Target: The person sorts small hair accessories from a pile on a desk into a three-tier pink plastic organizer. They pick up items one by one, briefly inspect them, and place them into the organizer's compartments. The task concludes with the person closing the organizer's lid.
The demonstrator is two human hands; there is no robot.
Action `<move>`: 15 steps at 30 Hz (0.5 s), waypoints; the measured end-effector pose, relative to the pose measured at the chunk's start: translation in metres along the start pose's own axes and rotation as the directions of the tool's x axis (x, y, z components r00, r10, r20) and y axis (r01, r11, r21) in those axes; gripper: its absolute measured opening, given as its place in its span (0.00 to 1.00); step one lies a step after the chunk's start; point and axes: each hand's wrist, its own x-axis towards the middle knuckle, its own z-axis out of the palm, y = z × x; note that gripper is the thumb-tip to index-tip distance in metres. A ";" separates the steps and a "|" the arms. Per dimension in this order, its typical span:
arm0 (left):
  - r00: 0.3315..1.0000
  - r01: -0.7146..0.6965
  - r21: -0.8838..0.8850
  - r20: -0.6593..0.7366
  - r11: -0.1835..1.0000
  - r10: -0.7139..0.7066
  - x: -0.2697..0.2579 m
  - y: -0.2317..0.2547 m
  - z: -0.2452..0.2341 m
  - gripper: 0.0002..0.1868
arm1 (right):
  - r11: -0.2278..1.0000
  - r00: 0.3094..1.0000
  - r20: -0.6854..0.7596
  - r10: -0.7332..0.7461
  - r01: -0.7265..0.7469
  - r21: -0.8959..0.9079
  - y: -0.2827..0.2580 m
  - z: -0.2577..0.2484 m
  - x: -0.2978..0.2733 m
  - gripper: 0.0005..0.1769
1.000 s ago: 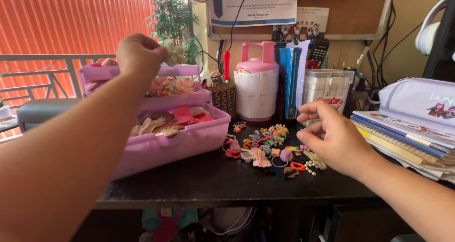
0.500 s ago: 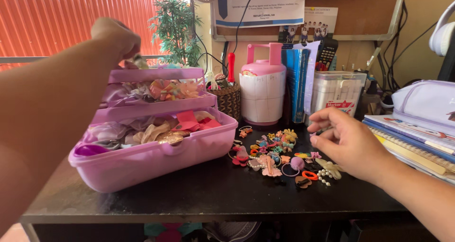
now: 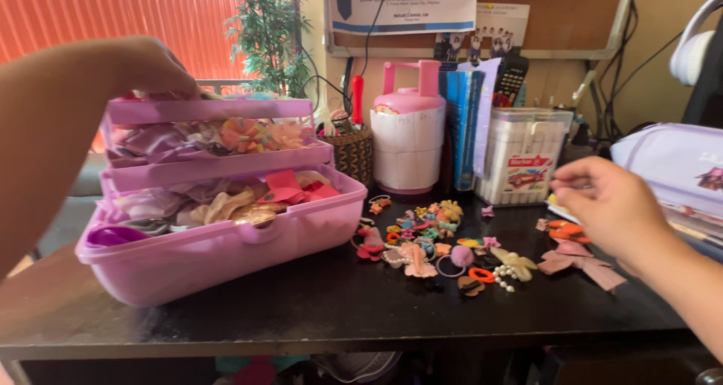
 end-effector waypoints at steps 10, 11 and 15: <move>0.932 -0.245 0.172 -0.228 0.954 0.281 -0.037 0.011 0.001 0.22 | 0.901 0.937 0.129 0.325 -0.265 -0.344 0.061 -0.035 0.022 0.22; 0.907 -0.271 0.144 -0.292 0.952 0.303 -0.047 0.017 -0.002 0.23 | 0.888 0.908 0.163 0.387 -0.320 -0.330 0.056 -0.030 0.019 0.24; 0.834 -0.422 -0.097 -0.431 0.902 0.344 -0.097 0.048 0.006 0.20 | 0.967 0.893 0.383 0.234 -0.173 -0.188 0.045 -0.009 0.012 0.21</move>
